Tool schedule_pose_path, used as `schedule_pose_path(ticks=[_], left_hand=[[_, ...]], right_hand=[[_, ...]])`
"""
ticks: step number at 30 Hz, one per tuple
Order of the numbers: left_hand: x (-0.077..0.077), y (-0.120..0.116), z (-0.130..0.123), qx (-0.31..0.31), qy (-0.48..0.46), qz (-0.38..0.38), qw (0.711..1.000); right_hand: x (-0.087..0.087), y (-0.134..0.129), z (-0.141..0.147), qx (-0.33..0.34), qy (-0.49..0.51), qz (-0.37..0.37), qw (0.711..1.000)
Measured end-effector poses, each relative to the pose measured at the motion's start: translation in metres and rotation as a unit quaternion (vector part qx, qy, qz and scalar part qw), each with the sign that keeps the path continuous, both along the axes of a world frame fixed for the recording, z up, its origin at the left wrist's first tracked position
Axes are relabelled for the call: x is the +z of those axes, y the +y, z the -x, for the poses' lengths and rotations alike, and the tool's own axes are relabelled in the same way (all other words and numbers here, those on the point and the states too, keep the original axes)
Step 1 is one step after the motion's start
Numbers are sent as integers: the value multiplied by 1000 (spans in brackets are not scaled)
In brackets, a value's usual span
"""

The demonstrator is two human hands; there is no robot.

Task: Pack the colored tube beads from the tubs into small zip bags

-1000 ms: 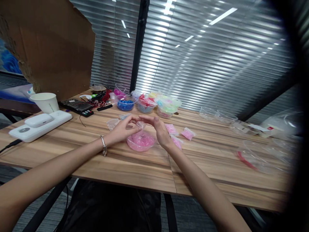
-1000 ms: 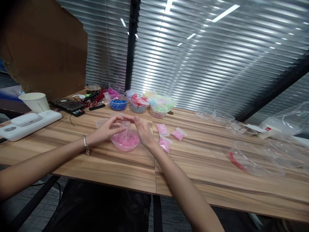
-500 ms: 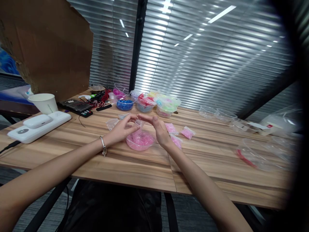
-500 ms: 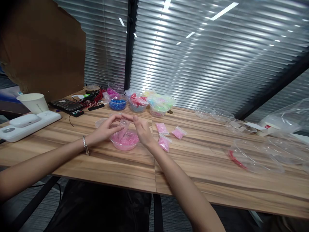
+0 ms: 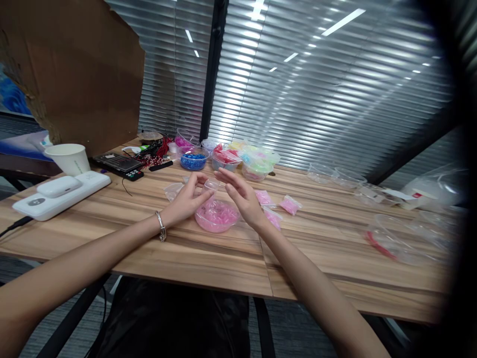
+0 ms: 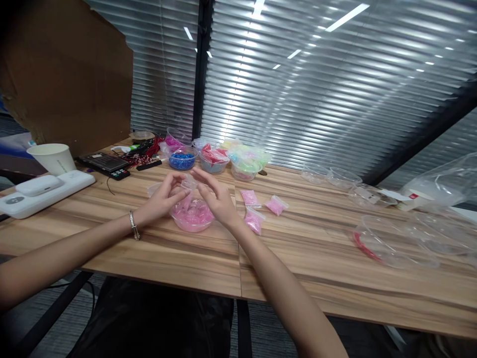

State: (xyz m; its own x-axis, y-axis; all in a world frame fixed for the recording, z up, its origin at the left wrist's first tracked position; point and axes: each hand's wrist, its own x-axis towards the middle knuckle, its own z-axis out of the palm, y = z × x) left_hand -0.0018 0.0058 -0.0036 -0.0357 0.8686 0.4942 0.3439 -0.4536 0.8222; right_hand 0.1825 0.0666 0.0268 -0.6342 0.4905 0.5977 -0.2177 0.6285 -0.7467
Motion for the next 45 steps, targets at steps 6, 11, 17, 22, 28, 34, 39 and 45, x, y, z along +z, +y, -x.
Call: schedule_pose_path(ticks=[6, 11, 17, 22, 28, 34, 39, 45], left_hand=[[1, -2, -2, 48, -8, -10, 999], [5, -5, -4, 48, 0, -19, 999], [4, -5, -7, 40, 3, -50, 998], [0, -5, -7, 53, 54, -85, 993], [-2, -5, -6, 69, 91, -111, 987], [-1, -6, -7, 76, 104, -123, 984], [0, -8, -7, 74, 112, -126, 983], [2, -10, -8, 74, 113, -106, 985]], right_hand=[[-5, 2, 1, -53, -85, -21, 995], [-3, -1, -1, -62, -208, -70, 974], [7, -3, -5, -50, -336, -157, 927], [10, -3, -6, -28, -409, -219, 885], [9, -5, -8, -24, -410, -260, 874], [7, -3, -7, -32, -431, -243, 869], [4, -1, -7, -39, -448, -231, 862], [3, -1, -7, -45, -430, -221, 874]])
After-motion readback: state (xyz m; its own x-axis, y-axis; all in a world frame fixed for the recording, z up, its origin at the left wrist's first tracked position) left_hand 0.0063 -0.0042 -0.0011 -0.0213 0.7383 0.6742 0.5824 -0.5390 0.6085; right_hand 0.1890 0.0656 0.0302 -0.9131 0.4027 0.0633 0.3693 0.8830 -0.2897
